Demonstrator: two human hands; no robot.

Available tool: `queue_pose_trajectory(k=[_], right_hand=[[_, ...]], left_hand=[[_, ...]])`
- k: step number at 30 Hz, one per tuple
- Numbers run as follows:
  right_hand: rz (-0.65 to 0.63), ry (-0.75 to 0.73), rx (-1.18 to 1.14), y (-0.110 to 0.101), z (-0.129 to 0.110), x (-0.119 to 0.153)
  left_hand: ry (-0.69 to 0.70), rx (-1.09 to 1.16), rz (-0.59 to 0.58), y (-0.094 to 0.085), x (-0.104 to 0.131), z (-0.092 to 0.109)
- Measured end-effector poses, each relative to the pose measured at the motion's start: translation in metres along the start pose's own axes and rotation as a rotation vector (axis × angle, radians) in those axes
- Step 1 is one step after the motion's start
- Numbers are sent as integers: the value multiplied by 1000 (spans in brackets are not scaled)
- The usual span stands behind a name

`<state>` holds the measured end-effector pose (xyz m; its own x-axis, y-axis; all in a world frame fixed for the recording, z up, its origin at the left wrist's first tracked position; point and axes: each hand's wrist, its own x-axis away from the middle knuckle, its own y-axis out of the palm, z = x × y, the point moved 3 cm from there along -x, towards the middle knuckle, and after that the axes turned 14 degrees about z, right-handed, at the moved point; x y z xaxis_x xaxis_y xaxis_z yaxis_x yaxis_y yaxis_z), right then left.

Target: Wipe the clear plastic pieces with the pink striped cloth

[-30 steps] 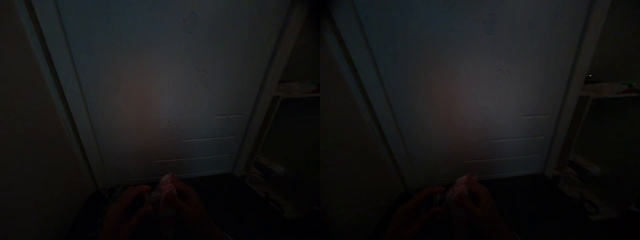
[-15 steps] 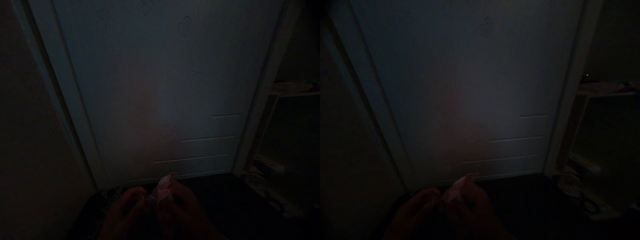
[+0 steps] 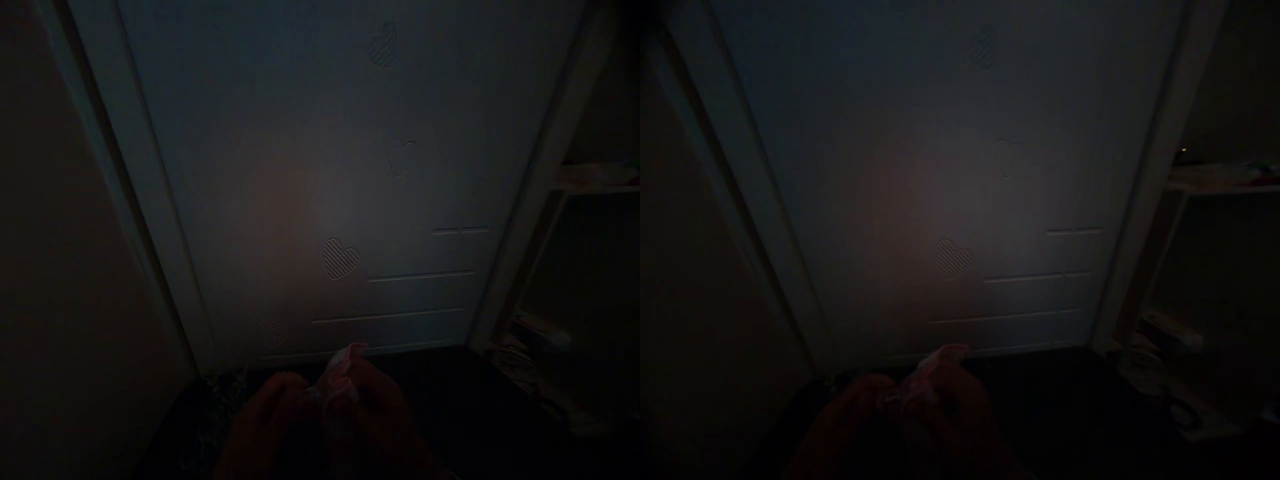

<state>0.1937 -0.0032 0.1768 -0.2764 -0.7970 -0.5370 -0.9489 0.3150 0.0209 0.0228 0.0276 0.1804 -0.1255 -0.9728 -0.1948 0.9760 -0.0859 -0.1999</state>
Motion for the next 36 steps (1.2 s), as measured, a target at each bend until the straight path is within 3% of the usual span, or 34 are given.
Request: queue_pose_trajectory(k=[5, 12, 22, 32, 36], right_hand=[[72, 80, -26, -1, 5, 3], [40, 156, -85, 1, 2, 5], [-18, 47, -31, 5, -4, 5], [-131, 87, -20, 1, 1, 10], [-130, 87, -45, 4, -6, 6]], left_hand=[[24, 121, -59, -5, 4, -4], [116, -22, 52, -12, 2, -4], [163, -114, 107, -28, 8, -1], [258, -131, 206, -30, 7, 8], [314, -143, 183, -31, 8, 12]])
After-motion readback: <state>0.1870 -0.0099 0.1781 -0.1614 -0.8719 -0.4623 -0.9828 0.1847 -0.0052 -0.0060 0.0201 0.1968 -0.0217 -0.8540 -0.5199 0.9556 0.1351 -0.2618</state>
